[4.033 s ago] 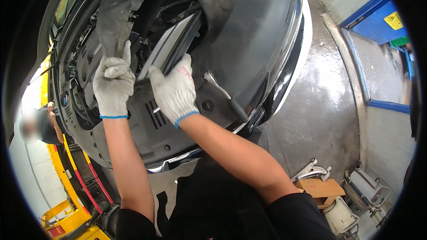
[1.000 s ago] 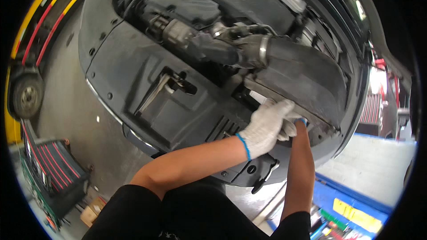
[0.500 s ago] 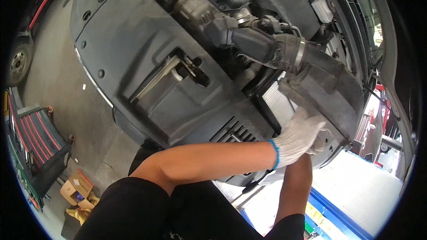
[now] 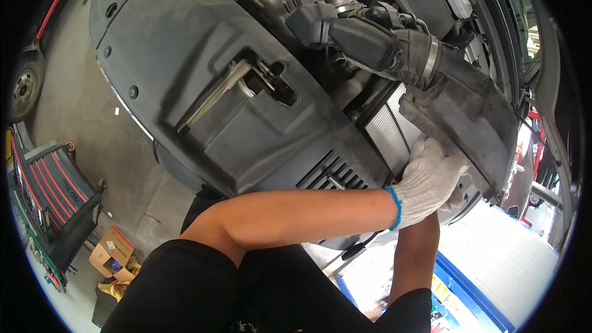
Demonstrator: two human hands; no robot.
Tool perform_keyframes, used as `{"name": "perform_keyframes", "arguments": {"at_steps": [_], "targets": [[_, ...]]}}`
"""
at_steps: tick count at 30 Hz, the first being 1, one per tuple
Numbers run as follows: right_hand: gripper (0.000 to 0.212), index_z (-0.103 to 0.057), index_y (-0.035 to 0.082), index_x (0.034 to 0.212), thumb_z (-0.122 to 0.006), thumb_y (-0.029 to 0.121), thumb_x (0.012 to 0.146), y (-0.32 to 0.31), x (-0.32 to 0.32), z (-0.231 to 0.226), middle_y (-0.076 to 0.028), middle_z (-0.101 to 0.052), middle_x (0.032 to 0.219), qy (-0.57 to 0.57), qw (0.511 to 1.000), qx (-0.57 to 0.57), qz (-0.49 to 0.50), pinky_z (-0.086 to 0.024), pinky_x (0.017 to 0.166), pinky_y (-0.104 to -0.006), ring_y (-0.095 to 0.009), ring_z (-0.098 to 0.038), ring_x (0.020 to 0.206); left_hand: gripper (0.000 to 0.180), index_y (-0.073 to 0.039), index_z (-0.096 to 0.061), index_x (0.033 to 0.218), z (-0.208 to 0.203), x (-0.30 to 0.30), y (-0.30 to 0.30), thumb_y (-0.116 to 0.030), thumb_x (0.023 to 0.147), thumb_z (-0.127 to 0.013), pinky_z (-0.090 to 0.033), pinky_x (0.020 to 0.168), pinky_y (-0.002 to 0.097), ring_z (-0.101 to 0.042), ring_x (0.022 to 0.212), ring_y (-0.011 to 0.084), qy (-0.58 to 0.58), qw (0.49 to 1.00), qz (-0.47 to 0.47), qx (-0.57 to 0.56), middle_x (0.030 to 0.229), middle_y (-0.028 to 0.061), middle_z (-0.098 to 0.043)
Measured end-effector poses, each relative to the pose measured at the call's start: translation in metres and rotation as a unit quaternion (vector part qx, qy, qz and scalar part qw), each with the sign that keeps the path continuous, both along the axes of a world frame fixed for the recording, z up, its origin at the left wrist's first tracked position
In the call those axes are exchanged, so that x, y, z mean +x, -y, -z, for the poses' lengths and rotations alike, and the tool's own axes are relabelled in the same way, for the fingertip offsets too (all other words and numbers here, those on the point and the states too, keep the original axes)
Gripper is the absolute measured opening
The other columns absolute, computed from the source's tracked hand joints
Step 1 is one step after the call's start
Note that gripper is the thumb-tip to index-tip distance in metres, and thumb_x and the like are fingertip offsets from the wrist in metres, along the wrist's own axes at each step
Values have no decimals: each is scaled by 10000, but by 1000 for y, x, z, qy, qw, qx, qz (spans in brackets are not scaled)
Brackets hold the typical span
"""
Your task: The person cleans a rectangular air filter with a compressed air nozzle, then installs it into the engine bay of a white car. They secure the air filter housing cover using a ratchet and a screwdriver, tightening fasteners around the housing.
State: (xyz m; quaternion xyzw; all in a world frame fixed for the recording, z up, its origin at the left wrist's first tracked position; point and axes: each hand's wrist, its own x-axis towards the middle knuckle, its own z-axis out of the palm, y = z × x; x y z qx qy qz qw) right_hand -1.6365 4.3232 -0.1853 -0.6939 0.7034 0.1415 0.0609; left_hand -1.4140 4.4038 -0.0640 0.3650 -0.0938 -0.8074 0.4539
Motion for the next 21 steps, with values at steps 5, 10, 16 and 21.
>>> {"name": "perform_keyframes", "arguments": {"at_steps": [5, 10, 16, 21], "targets": [[382, -664, 127, 1354, -632, 242, 991, 0, 4, -2, -206, -665, 1363, -3, 1000, 4, -5, -494, 1082, -439, -402, -607, 1285, 519, 52, -617, 1109, 29, -33, 0, -426, 929, -712, -585, 728, 374, -714, 822, 253, 42, 998, -6, -44, 891, 201, -672], [382, -664, 121, 1353, -627, 240, 992, 3, 9, 0, -209, -668, 1354, 0, 1000, 10, -11, -498, 1077, -444, -404, -612, 1276, 493, 56, -592, 1078, 13, -11, -3, -397, 934, -719, -561, 661, 339, -682, 761, 213, 44, 999, -21, -20, 859, 180, -660], [381, -665, 114, 1351, -621, 238, 994, -1, 7, -3, -213, -672, 1343, -3, 1000, 14, -11, -503, 1070, -450, -407, -619, 1264, 491, 88, -552, 1112, 17, -12, -4, -333, 923, -718, -533, 547, 288, -665, 676, 174, 0, 1000, -5, -25, 845, 174, -658], [380, -665, 107, 1350, -617, 236, 995, -3, 5, -3, -216, -676, 1334, -6, 1000, 17, -16, -506, 1065, -454, -409, -624, 1255, 506, 89, -539, 1120, 13, -5, -5, -334, 917, -728, -543, 551, 282, -662, 671, 162, -16, 1000, -16, -1, 845, 165, -659]]}}
